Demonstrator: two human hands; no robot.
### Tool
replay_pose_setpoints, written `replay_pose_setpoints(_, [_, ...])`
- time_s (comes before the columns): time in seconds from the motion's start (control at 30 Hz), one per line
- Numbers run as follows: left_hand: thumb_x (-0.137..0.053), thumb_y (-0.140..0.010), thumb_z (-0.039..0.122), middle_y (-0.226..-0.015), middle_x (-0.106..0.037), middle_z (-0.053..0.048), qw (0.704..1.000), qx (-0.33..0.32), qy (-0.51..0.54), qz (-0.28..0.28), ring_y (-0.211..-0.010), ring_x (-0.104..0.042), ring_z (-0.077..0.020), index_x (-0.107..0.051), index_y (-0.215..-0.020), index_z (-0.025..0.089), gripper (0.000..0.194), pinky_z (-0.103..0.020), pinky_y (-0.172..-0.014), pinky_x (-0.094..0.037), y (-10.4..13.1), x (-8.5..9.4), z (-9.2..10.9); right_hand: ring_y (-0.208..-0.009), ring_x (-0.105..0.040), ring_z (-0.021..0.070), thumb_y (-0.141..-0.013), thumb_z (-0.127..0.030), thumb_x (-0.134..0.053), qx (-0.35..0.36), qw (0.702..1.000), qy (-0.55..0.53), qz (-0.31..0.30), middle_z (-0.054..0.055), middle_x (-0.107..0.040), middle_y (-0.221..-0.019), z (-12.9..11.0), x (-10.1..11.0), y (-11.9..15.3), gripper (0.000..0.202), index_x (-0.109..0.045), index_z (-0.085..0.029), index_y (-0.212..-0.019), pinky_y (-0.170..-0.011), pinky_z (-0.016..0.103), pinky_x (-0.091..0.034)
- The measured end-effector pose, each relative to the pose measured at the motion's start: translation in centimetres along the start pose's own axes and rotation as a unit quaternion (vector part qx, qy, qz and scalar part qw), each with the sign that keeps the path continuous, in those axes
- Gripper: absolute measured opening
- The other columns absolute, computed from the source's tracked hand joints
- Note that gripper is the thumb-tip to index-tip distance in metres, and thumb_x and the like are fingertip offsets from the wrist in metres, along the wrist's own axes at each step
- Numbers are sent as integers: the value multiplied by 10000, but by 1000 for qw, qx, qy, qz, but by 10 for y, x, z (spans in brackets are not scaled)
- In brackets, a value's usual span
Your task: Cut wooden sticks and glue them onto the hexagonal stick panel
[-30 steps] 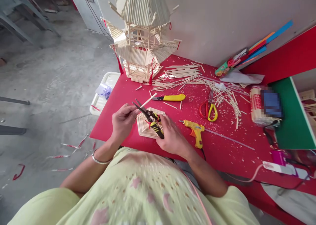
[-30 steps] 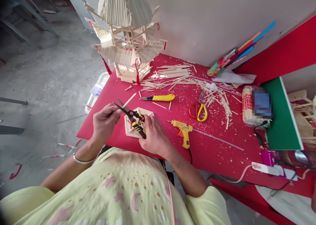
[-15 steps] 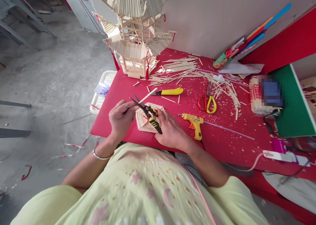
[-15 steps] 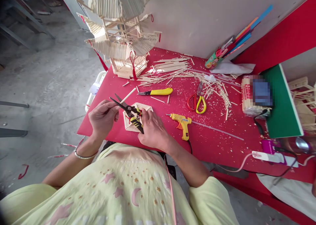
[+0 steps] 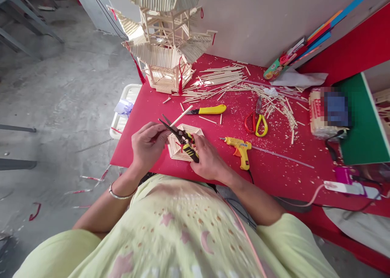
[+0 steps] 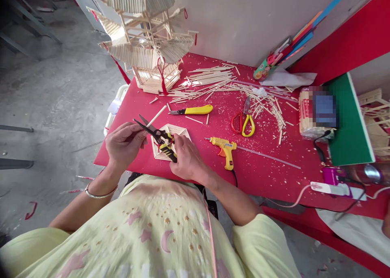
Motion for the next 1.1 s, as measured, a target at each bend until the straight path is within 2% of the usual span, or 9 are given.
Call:
replay_pose_setpoints(0.1, [-697,-938,242,-638,-661,3,998,23,-22,-59,-494,-600,-84,-788,-859,185,133,-199,-478,-479,0,-5,-2,-1382,-506,382,-755,-189,-610,-7,1000,2,9,241,-538,-1450,5,0,2,818,-347,-95,-1524,-1159,566,-449])
replay_pose_setpoints(0.2, [-683,-956,306,-494,-567,19,986,110,70,-106,-398,-505,-78,-753,-767,173,241,-203,-409,-408,-1,-8,-14,-1447,-445,383,-767,-190,-600,0,1000,6,7,237,-515,-1479,4,7,5,833,-329,-94,-1548,-1205,580,-404])
replay_pose_setpoints(0.27, [-744,-913,377,-482,-553,12,952,200,169,-156,-351,-444,-73,-738,-729,165,281,-209,-346,-333,1,-17,-24,-1482,-402,384,-765,-194,-607,19,1000,12,-1,224,-485,-1514,1,15,8,890,-279,-116,-1589,-1232,600,-367])
replay_pose_setpoints(0.4, [-897,-737,443,-556,-602,-14,849,343,312,-252,-318,-352,-48,-779,-770,150,318,-211,-279,-221,11,-39,-26,-1501,-383,388,-761,-183,-612,34,999,22,-26,221,-428,-1572,2,21,16,932,-247,-144,-1618,-1234,614,-361])
replay_pose_setpoints(0.57, [-936,-680,422,-545,-586,-5,807,397,345,-268,-297,-299,-20,-769,-737,132,340,-192,-271,-173,18,-50,-27,-1412,-480,383,-744,-158,-606,6,1000,17,8,223,-528,-1470,12,10,22,858,-342,-127,-1559,-1185,584,-426])
replay_pose_setpoints(0.67, [-948,-661,421,-531,-578,6,804,415,341,-253,-293,-305,-16,-762,-748,123,361,-174,-274,-178,20,-51,-32,-1410,-483,362,-742,-146,-596,0,1000,-18,9,210,-526,-1471,14,5,21,870,-333,-135,-1570,-1193,561,-421])
replay_pose_setpoints(0.93, [-906,-729,440,-527,-540,25,824,402,329,-225,-307,-337,-17,-722,-753,123,367,-166,-312,-172,10,-49,-28,-1555,-294,385,-744,-175,-582,-55,992,-91,-62,199,-385,-1621,18,10,31,1010,-176,-152,-1669,-1282,619,-246])
replay_pose_setpoints(1.0, [-889,-754,443,-511,-516,31,836,391,316,-222,-320,-326,-18,-732,-767,127,353,-170,-327,-163,9,-49,-28,-1552,-294,382,-719,-172,-592,-77,987,-128,-58,186,-403,-1611,23,12,34,983,-255,-161,-1643,-1282,604,-246])
replay_pose_setpoints(1.1, [-860,-799,442,-504,-483,34,861,342,287,-242,-380,-362,-35,-749,-806,128,333,-174,-373,-216,8,-48,-29,-1305,-545,327,-666,-151,-599,-116,953,-269,-74,120,-614,-1344,27,7,38,760,-534,-201,-1422,-1151,526,-423])
Point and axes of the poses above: each hand's wrist, its own y-axis away from the middle knuckle, its own x-axis out of the back of the hand, z = x × y, the point moved 9 cm from there along -y, towards the middle knuckle
